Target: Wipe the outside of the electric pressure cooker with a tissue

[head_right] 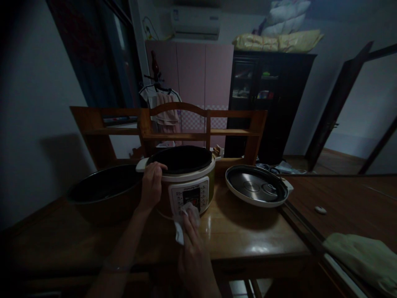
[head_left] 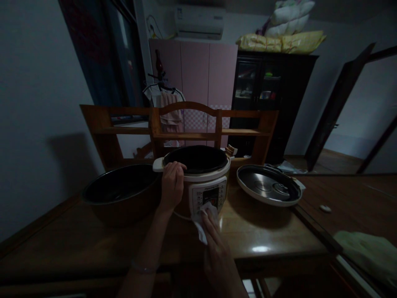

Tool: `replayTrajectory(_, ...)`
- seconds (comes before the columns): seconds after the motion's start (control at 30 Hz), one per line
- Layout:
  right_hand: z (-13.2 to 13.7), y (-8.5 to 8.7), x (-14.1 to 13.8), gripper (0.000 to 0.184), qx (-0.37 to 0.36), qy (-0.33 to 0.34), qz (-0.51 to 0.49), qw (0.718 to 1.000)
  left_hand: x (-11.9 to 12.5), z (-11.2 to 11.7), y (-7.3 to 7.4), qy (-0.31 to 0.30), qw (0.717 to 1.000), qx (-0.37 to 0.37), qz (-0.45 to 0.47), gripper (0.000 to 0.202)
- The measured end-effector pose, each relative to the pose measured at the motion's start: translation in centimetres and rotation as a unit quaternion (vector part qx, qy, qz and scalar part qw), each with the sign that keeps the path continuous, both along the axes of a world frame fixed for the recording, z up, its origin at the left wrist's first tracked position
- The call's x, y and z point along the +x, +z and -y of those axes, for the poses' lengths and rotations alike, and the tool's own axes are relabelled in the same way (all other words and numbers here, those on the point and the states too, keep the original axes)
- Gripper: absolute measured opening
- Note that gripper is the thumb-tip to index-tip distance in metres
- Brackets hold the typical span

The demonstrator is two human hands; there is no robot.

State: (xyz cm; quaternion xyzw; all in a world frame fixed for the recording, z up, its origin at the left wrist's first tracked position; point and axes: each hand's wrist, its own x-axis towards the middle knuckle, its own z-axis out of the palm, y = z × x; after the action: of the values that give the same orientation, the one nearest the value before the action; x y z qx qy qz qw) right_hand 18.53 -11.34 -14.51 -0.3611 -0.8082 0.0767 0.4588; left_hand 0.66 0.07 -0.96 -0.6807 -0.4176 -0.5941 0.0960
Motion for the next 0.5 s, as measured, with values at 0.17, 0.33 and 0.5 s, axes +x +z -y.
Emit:
replayTrajectory(0.17,-0.4,0.4,2.9,0.057,-0.051,-0.090,-0.140,0.985,-0.1,0.0,0.0,0.002,1.000,-0.002,-0.004,0.034)
replayTrajectory(0.33,-2.1,2.8,4.5,0.045,-0.068,-0.127,-0.273,0.951,-0.1,-0.1,-0.1,0.006,1.000,-0.001,-0.004,0.035)
replayTrajectory(0.5,-2.9,4.6,3.3,0.048,-0.101,-0.089,-0.325,0.936,-0.1,-0.2,-0.2,0.010,1.000,0.001,0.000,0.035)
